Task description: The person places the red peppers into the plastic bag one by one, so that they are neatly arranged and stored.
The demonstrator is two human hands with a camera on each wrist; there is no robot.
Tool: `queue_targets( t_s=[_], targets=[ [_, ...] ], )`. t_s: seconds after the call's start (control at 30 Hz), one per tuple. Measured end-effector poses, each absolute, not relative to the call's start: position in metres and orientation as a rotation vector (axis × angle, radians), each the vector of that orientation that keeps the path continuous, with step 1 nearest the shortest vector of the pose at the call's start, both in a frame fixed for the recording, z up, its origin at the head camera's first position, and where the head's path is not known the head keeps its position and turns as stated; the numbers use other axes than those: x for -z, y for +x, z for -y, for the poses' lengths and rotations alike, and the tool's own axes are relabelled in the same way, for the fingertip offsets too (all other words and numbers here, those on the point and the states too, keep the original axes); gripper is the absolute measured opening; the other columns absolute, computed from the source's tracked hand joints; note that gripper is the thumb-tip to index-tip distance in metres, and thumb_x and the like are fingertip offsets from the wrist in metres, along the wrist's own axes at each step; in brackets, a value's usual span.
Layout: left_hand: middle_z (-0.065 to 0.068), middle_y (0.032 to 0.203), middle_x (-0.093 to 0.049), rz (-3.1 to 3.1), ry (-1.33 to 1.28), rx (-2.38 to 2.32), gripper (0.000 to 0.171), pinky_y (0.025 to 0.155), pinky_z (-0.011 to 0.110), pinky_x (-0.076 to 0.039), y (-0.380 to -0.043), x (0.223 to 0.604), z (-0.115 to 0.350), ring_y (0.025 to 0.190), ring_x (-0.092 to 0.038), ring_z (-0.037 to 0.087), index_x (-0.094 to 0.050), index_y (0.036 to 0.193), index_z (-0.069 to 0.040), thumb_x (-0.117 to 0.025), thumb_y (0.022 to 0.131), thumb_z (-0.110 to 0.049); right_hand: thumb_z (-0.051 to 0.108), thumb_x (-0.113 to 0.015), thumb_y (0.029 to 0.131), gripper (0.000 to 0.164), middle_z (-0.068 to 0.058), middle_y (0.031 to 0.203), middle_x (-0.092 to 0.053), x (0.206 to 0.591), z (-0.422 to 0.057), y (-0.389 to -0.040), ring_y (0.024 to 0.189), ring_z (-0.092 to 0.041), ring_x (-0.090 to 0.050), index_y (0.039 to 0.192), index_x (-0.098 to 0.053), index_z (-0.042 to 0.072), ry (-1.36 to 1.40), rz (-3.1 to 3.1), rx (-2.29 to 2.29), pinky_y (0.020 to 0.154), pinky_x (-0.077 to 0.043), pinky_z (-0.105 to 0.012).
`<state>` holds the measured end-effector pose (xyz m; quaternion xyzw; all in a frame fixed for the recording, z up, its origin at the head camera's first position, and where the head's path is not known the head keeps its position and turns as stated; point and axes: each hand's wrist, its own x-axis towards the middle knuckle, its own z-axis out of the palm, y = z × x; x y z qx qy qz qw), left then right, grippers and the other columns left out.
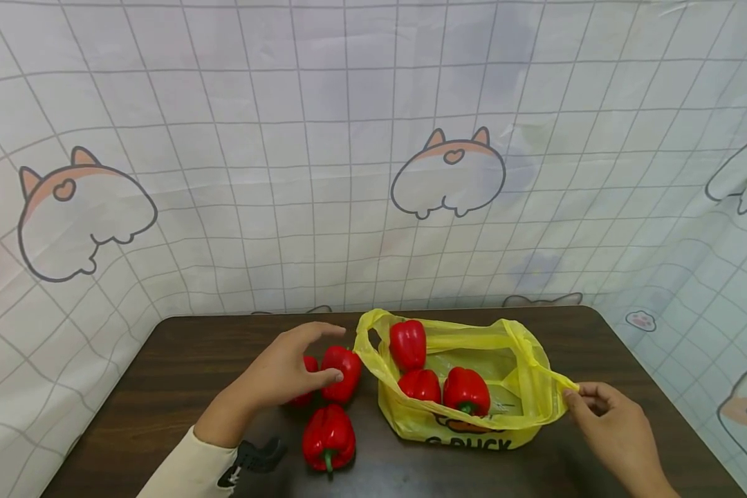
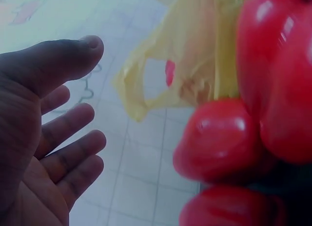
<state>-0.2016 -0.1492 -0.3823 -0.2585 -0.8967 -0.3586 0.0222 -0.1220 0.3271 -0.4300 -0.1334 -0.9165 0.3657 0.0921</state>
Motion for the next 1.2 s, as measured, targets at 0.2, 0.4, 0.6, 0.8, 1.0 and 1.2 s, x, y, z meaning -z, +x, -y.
queue_targets(
  t_s=[0.2, 0.4, 0.6, 0.8, 1.0, 1.2],
  targets=[
    [-0.007, 0.137, -0.060, 2.807, -0.742, 1.086, 0.063, 0.102, 0.054, -0.049, -0.203, 0.390, 0.165, 0.129, -0.054, 0.022, -0.061, 0.137, -0.025, -0.089, 0.080, -0.024, 0.045, -0.058, 0.103, 0.048, -0.008, 0.093, -0.075, 0.431, -0.328, -0.122, 0.074, -0.017, -0.065, 0.116, -0.066, -0.001, -0.411, 2.733, -1.097, 0.057, -0.050, -0.033],
    [-0.004, 0.139, -0.059, 2.838, -0.722, 1.064, 0.065, 0.103, 0.055, -0.048, -0.204, 0.398, 0.180, 0.131, -0.053, 0.026, -0.060, 0.138, -0.023, -0.090, 0.080, -0.023, 0.045, -0.057, 0.103, 0.049, -0.009, 0.093, -0.075, 0.431, -0.329, -0.122, 0.075, -0.017, -0.065, 0.116, -0.066, -0.001, -0.422, 2.743, -1.104, 0.058, -0.050, -0.034],
    [0.002, 0.138, -0.060, 2.870, -0.711, 1.006, 0.062, 0.101, 0.056, -0.049, -0.203, 0.405, 0.191, 0.130, -0.054, 0.031, -0.061, 0.136, -0.018, -0.089, 0.081, -0.022, 0.047, -0.056, 0.103, 0.051, -0.009, 0.094, -0.075, 0.431, -0.330, -0.121, 0.075, -0.017, -0.065, 0.117, -0.066, -0.001, -0.406, 2.748, -1.109, 0.059, -0.051, -0.034],
    [0.004, 0.141, -0.058, 2.898, -0.722, 0.938, 0.065, 0.100, 0.053, -0.051, -0.205, 0.418, 0.201, 0.129, -0.054, 0.030, -0.061, 0.137, -0.016, -0.090, 0.079, -0.022, 0.050, -0.056, 0.103, 0.053, -0.009, 0.095, -0.076, 0.431, -0.330, -0.121, 0.076, -0.017, -0.066, 0.117, -0.066, 0.000, -0.400, 2.753, -1.112, 0.059, -0.051, -0.034],
    [0.010, 0.146, -0.054, 2.888, -0.789, 0.864, 0.066, 0.098, 0.054, -0.052, -0.207, 0.429, 0.209, 0.131, -0.053, 0.034, -0.062, 0.136, -0.011, -0.091, 0.077, -0.022, 0.051, -0.057, 0.102, 0.054, -0.008, 0.095, -0.076, 0.431, -0.331, -0.122, 0.075, -0.015, -0.066, 0.116, -0.067, 0.000, -0.402, 2.751, -1.119, 0.059, -0.050, -0.033],
    [0.013, 0.147, -0.052, 2.915, -0.827, 0.855, 0.068, 0.103, 0.055, -0.048, -0.208, 0.440, 0.214, 0.134, -0.050, 0.036, -0.062, 0.136, -0.010, -0.092, 0.076, -0.019, 0.051, -0.057, 0.102, 0.054, -0.008, 0.094, -0.076, 0.432, -0.331, -0.122, 0.076, -0.016, -0.065, 0.116, -0.067, 0.000, -0.420, 2.756, -1.123, 0.060, -0.050, -0.034]
  ],
)
